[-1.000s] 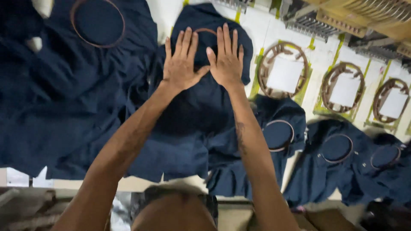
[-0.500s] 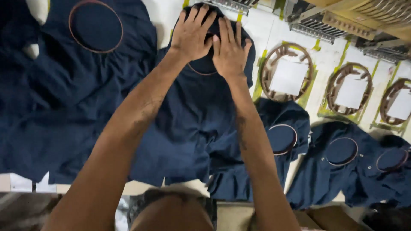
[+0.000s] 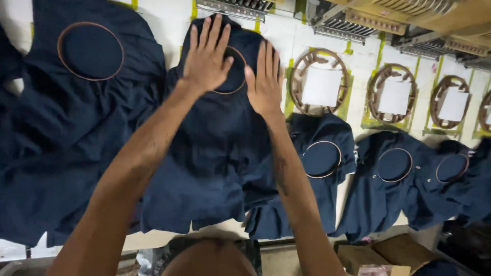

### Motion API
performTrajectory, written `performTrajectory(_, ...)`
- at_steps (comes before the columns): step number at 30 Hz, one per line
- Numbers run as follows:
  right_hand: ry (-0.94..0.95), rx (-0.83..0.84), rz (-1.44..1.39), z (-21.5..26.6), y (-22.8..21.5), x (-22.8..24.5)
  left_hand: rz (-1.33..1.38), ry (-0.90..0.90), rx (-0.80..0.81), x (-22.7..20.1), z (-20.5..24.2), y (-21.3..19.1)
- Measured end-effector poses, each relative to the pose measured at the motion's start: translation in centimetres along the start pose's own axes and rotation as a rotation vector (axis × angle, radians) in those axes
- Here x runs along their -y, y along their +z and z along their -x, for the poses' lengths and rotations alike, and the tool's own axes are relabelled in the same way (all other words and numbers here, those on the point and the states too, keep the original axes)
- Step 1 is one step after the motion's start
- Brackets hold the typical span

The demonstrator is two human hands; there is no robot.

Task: Hooping shirts and mounting them onto a multi-head industrial embroidery machine for production.

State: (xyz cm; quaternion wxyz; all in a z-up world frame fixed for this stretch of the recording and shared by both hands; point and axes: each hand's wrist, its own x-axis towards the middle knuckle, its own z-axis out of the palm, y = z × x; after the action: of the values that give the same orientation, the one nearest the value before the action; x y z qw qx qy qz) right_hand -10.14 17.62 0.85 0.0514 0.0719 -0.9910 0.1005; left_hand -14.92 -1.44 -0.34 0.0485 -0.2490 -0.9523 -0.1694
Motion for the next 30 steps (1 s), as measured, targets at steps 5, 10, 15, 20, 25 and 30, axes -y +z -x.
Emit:
performTrajectory(5, -0.066, -0.102, -0.666, 1.1, 2.2, -3.9, 0.252, 0.131, -0.068, -8.0, 0.0, 0.5)
performTrajectory(10, 0.206, -0.322, -0.577, 9.7, -5.3, -3.6, 0.140, 0.289, 0.022, -9.8, -2.2, 3.7)
performTrajectory(15, 0.317, -0.467, -0.316, 17.7, -8.0, -8.9, -0.054, 0.250, 0.282, -10.6, -1.4, 5.3)
performTrajectory(20, 0.497, -0.087, 0.028, 22.5, -7.6, -18.0, 0.035, 0.282, 0.240, -10.3, -2.3, 5.9)
performTrajectory(25, 0.348, -0.228, 0.035, 26.0, -10.5, -19.4, 0.408, 0.131, -0.103, -17.1, 3.7, 3.3)
performTrajectory(30, 0.217, -0.397, -0.180, 30.5, -22.0, -16.5, 0.755, 0.195, 0.084, -27.0, 9.0, -1.4)
